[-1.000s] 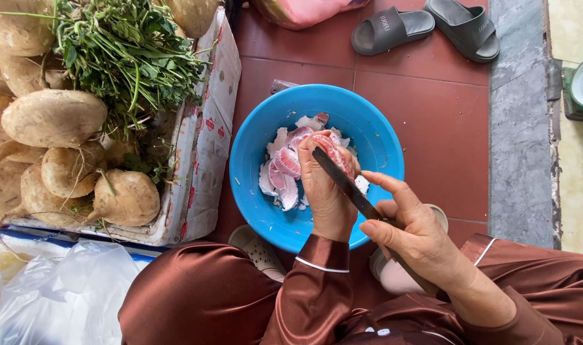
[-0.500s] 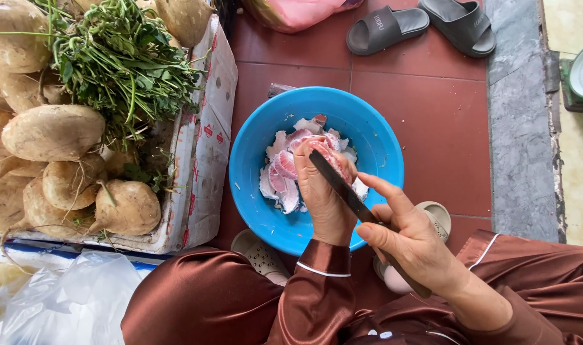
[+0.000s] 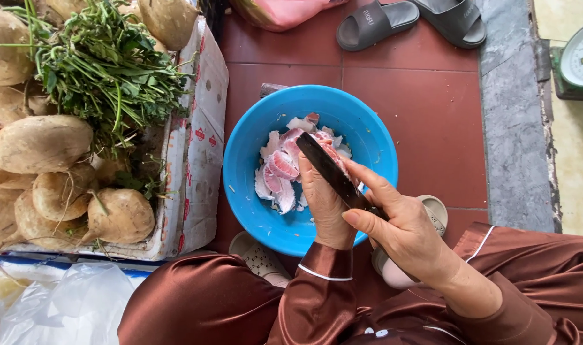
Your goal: Peeling the skin and pith from a pomelo and separating the fruit into individual segments using a knife and hands.
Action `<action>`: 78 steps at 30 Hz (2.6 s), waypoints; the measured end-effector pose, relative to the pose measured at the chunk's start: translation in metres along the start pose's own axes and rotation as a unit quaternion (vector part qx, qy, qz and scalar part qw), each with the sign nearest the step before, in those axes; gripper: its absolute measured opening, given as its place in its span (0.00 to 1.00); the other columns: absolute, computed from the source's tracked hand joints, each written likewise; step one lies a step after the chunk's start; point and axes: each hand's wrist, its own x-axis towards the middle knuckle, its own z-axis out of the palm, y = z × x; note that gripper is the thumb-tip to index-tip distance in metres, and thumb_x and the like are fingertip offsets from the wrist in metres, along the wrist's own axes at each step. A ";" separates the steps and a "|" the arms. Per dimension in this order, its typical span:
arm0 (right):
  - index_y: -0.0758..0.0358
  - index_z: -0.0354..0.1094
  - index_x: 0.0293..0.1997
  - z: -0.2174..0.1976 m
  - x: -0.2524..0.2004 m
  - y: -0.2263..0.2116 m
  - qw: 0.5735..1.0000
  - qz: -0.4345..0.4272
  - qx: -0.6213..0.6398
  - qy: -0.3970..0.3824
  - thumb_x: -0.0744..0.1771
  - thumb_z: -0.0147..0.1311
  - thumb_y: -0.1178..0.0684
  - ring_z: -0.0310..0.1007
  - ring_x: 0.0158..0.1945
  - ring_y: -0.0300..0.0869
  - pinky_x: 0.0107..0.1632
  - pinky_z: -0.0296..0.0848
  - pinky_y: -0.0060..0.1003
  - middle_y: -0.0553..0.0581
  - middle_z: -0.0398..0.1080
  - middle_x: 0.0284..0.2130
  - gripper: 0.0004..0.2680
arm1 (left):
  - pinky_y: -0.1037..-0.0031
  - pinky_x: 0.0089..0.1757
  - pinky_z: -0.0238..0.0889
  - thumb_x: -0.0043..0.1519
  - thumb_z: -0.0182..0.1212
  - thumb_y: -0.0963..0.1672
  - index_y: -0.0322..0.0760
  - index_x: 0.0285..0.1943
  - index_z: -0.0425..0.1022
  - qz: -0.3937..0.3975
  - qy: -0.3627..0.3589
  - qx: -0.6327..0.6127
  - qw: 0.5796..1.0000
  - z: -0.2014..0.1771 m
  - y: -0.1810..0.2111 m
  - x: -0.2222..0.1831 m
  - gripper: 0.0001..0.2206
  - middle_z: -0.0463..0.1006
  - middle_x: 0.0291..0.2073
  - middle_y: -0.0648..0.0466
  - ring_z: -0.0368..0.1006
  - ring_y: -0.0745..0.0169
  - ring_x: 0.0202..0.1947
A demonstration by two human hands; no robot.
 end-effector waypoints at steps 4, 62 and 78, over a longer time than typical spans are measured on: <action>0.56 0.59 0.72 -0.001 0.004 0.005 1.000 -0.004 0.011 0.004 0.66 0.57 0.53 0.58 0.21 0.32 0.24 0.59 0.24 0.49 0.69 0.23 0.24 | 0.84 0.38 0.60 0.73 0.52 0.48 0.45 0.55 0.68 0.005 0.008 0.062 0.998 0.004 0.001 0.001 0.08 0.72 0.37 0.62 0.66 0.78 0.35; 0.55 0.55 0.75 -0.026 0.010 0.018 0.991 0.056 0.092 -0.076 0.64 0.58 0.59 0.57 0.19 0.32 0.21 0.53 0.24 0.50 0.65 0.20 0.28 | 0.82 0.28 0.52 0.71 0.55 0.48 0.34 0.55 0.70 -0.139 -0.022 -0.047 0.989 0.003 0.013 0.013 0.12 0.69 0.24 0.60 0.61 0.77 0.24; 0.60 0.72 0.64 -0.058 0.023 0.021 0.985 0.103 0.111 0.079 0.60 0.59 0.69 0.59 0.21 0.31 0.23 0.58 0.23 0.51 0.74 0.35 0.24 | 0.80 0.23 0.47 0.72 0.52 0.47 0.38 0.48 0.65 -0.205 -0.034 -0.045 0.977 0.002 0.009 0.012 0.09 0.66 0.17 0.58 0.56 0.73 0.16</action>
